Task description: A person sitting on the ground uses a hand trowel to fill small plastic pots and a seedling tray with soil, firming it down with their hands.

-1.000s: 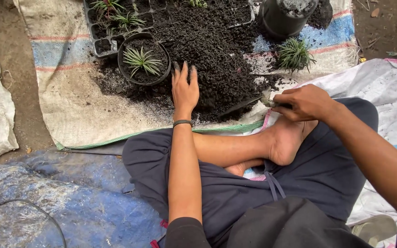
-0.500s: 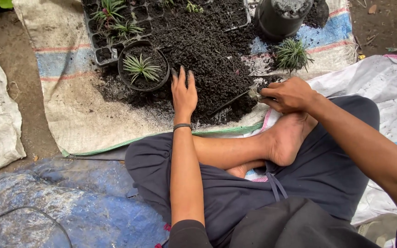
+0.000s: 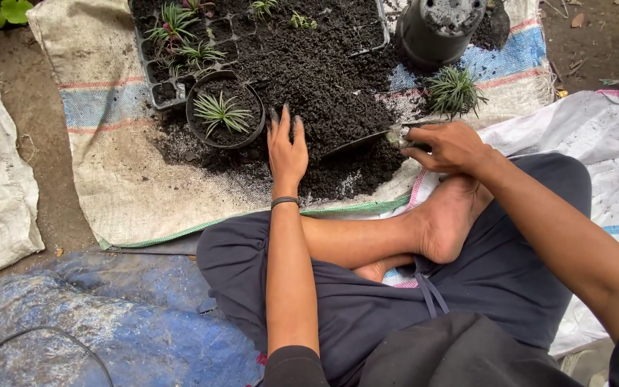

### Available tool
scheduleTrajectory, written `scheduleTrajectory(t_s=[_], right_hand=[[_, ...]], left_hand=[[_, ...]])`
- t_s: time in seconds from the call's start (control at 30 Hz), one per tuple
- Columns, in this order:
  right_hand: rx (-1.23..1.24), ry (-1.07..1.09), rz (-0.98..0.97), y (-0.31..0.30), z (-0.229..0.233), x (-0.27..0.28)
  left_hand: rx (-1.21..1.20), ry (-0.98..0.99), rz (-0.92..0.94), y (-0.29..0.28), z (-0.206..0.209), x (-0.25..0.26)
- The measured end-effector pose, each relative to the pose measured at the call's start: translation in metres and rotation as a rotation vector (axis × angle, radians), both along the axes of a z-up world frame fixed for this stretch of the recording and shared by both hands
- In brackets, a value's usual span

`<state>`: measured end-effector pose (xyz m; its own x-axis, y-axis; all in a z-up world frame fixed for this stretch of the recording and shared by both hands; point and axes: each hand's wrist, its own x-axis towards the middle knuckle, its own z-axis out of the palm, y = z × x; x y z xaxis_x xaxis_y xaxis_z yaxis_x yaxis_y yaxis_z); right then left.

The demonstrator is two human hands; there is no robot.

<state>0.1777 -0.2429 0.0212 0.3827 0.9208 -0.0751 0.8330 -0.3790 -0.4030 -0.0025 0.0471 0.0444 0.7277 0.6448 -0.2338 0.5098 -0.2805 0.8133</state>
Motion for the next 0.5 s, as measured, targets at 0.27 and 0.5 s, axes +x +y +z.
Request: scheduleTrajectory(t_s=[0.27, 0.5], right_hand=[[0.066, 0.128, -0.103, 0.021, 0.02, 0.01], [0.135, 0.318, -0.466, 0.036, -0.005, -0.011]], left_hand=[[0.01, -0.032, -0.003, -0.001, -0.007, 0.002], [0.098, 0.013, -0.004, 0.006, -0.025, 0.002]])
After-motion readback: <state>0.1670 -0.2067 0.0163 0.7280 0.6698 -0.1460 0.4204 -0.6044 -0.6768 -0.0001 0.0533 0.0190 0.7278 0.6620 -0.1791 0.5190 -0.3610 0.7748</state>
